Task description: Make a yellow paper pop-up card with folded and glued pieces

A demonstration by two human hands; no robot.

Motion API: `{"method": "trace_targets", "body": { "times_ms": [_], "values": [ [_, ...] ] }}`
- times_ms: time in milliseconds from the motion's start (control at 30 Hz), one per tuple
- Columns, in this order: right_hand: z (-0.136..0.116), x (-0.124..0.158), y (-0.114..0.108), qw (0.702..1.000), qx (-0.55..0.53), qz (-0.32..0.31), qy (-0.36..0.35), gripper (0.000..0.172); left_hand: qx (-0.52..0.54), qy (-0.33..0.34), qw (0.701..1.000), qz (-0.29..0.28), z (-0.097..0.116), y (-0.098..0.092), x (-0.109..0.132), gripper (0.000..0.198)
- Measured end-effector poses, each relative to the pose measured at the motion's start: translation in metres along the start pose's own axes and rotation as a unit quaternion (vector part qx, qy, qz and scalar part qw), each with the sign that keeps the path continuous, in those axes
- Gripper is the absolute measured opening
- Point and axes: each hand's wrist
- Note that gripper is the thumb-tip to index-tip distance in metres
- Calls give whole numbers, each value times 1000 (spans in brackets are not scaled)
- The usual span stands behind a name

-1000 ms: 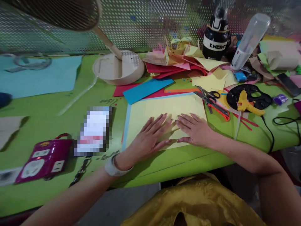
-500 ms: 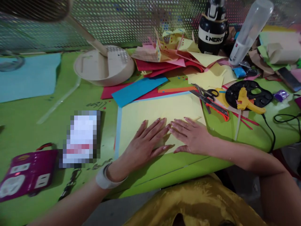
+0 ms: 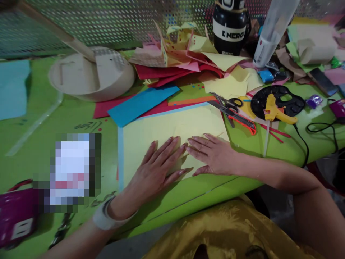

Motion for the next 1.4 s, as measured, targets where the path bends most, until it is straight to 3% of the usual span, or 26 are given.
{"method": "trace_targets", "body": {
  "times_ms": [1167,1400],
  "values": [
    [-3,7,1,998,57,14,11,81,-19,13,1000,-18,4,-2,-3,79],
    [-6,4,-4,999,37,-19,31,82,-24,17,999,-16,2,-3,-2,80]
  ]
}}
Point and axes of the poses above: each hand's wrist, its own x-axis away from the middle knuckle, its own y-axis out of the palm, z = x × y, and after that the axes turned 6 degrees about x, right-handed
